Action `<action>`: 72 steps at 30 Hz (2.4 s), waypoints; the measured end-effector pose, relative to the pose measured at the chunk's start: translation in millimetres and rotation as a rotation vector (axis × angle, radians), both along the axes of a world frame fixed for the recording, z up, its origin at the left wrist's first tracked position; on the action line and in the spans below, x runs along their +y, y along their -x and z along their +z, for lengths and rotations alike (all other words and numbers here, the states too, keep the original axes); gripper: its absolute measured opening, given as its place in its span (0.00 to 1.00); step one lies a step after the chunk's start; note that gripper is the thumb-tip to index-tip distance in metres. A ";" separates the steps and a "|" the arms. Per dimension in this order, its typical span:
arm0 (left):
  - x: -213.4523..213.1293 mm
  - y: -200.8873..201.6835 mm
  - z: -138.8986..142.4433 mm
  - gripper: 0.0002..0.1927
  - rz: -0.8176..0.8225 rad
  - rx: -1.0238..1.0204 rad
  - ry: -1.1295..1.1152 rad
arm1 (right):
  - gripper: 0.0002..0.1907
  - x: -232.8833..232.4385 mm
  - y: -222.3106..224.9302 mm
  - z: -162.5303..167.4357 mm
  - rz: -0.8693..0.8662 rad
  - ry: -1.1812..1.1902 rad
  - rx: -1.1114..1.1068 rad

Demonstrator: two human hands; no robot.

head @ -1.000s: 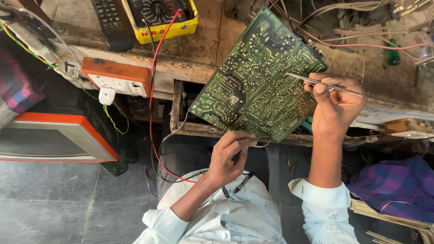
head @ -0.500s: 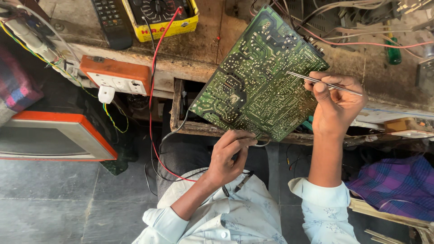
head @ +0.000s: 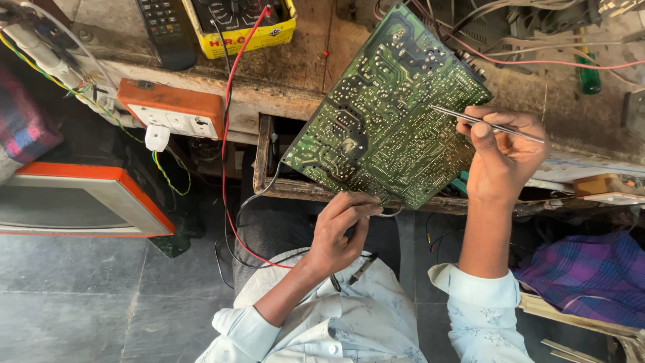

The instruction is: The person works on a large green circuit board from a CRT television at a cluttered repair bench. They handle a small component, use tweezers to position parts on the board, and solder joints with a soldering iron, then probe the board with multimeter test leads to test it.

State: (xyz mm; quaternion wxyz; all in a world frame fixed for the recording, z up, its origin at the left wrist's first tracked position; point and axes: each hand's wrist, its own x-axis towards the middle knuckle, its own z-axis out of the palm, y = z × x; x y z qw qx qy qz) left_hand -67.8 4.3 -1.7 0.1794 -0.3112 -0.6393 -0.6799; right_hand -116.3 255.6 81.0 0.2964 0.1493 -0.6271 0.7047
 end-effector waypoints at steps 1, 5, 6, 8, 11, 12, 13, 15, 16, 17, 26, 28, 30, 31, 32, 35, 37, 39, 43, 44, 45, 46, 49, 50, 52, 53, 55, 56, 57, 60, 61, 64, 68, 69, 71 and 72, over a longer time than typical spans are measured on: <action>0.2 0.1 0.2 0.16 0.000 0.002 -0.002 | 0.13 0.7 -0.1 -0.1 0.000 0.004 0.001; -0.3 0.1 -1.3 0.16 -0.004 0.002 -0.004 | 0.13 2.2 0.6 -2.4 -0.013 0.021 -0.006; -0.3 0.0 -1.1 0.16 -0.004 0.002 -0.007 | 0.13 2.3 0.3 -2.2 -0.017 0.010 0.002; -0.5 0.5 -2.0 0.16 -0.001 0.005 -0.014 | 0.13 0.7 0.4 -2.4 -0.020 -0.014 0.019; -0.2 0.6 -2.5 0.16 0.004 0.001 -0.013 | 0.12 -2.3 -0.5 -0.6 -0.032 -0.037 0.015; -0.2 0.6 -2.7 0.16 0.003 -0.001 -0.012 | 0.12 -3.5 -1.2 0.2 -0.029 -0.041 0.004; -0.3 0.5 -2.7 0.16 0.002 -0.002 -0.011 | 0.11 -4.9 -2.1 1.0 -0.025 -0.045 -0.006; -0.3 0.5 -2.7 0.16 0.003 -0.002 -0.011 | 0.11 -7.0 -2.8 2.7 -0.023 -0.064 -0.019; -0.3 0.6 -2.4 0.16 0.004 -0.001 -0.011 | 0.10 -7.8 -2.8 3.5 -0.023 -0.079 -0.020; -0.2 0.7 -2.3 0.16 0.005 0.000 -0.011 | 0.10 -8.2 -2.6 4.1 -0.024 -0.093 -0.022; 2.7 1.6 1.8 0.14 0.014 0.004 -0.010 | 0.10 -5.3 1.5 5.1 -0.020 -0.147 0.004; 2.9 1.6 1.6 0.14 0.019 0.001 -0.010 | 0.10 -4.9 2.1 4.9 -0.027 -0.148 -0.001; 3.6 1.2 1.5 0.14 0.020 -0.003 -0.010 | 0.10 -4.4 2.1 5.1 -0.033 -0.142 -0.007; 3.7 1.0 1.4 0.15 0.020 -0.004 -0.011 | 0.10 -4.4 2.0 5.2 -0.035 -0.135 -0.010; 3.8 0.8 1.4 0.15 0.020 -0.004 -0.012 | 0.10 -4.5 1.9 5.3 -0.036 -0.129 -0.013; 4.3 1.4 1.3 0.15 0.021 -0.004 -0.009 | 0.10 -4.8 1.5 5.8 -0.031 -0.133 -0.004; 4.3 1.1 1.3 0.15 0.020 -0.007 -0.010 | 0.10 -4.9 1.3 6.1 -0.030 -0.125 -0.008; 4.1 0.8 1.2 0.15 0.019 -0.009 -0.009 | 0.10 -5.0 1.1 6.2 -0.030 -0.116 -0.011; 3.6 1.4 0.4 0.15 0.018 -0.013 -0.007 | 0.10 -5.0 0.5 5.8 -0.029 -0.100 -0.022; 3.7 1.7 0.3 0.15 0.017 -0.013 -0.008 | 0.10 -4.9 0.4 5.9 -0.028 -0.095 -0.025; 3.6 1.7 0.1 0.15 0.016 -0.014 -0.006 | 0.10 -4.7 0.3 5.8 -0.025 -0.096 -0.023; 3.5 1.6 -0.1 0.15 0.014 -0.014 -0.005 | 0.10 -4.6 0.2 5.6 -0.023 -0.096 -0.022; 3.7 1.5 -0.5 0.15 0.015 -0.014 -0.008 | 0.10 -4.2 -0.1 5.3 -0.025 -0.098 -0.025; 3.8 1.9 -0.6 0.15 0.015 -0.013 -0.009 | 0.10 -4.0 0.1 5.0 -0.027 -0.098 -0.026; 4.5 2.2 -0.6 0.15 0.018 -0.011 -0.012 | 0.10 -3.9 0.7 4.9 -0.016 -0.107 -0.013; 5.0 2.4 -0.4 0.14 0.020 -0.010 -0.012 | 0.10 -3.8 0.9 5.2 -0.010 -0.111 -0.006; 5.2 2.3 0.0 0.14 0.019 -0.008 -0.014 | 0.10 -3.8 1.1 5.8 -0.005 -0.103 -0.008; 5.3 2.1 0.2 0.14 0.019 -0.008 -0.014 | 0.10 -3.8 1.2 6.2 -0.002 -0.099 -0.009; 5.2 2.1 0.4 0.14 0.021 -0.006 -0.014 | 0.10 -4.0 1.3 6.6 -0.005 -0.100 -0.010; 4.9 2.0 1.0 0.14 0.025 -0.005 -0.012 | 0.10 -4.6 2.2 7.5 -0.011 -0.103 -0.012; 4.8 2.1 1.1 0.14 0.024 -0.007 -0.012 | 0.10 -4.7 2.5 7.7 -0.011 -0.102 -0.013; 4.8 2.4 0.9 0.14 0.028 -0.007 -0.008 | 0.10 -4.7 3.2 7.5 -0.014 -0.104 -0.019; 5.8 2.7 0.0 0.14 0.037 -0.006 -0.012 | 0.11 -3.5 4.0 6.6 -0.010 -0.099 -0.024; 6.2 2.4 -0.3 0.14 0.037 -0.007 -0.014 | 0.11 -2.9 4.0 6.5 -0.008 -0.102 -0.025; 7.2 1.2 -0.3 0.14 0.036 -0.006 -0.018 | 0.10 -1.1 2.9 6.8 -0.007 -0.106 -0.023; 7.5 1.2 -0.7 0.14 0.035 -0.008 -0.017 | 0.10 -0.5 2.9 6.7 -0.003 -0.107 -0.022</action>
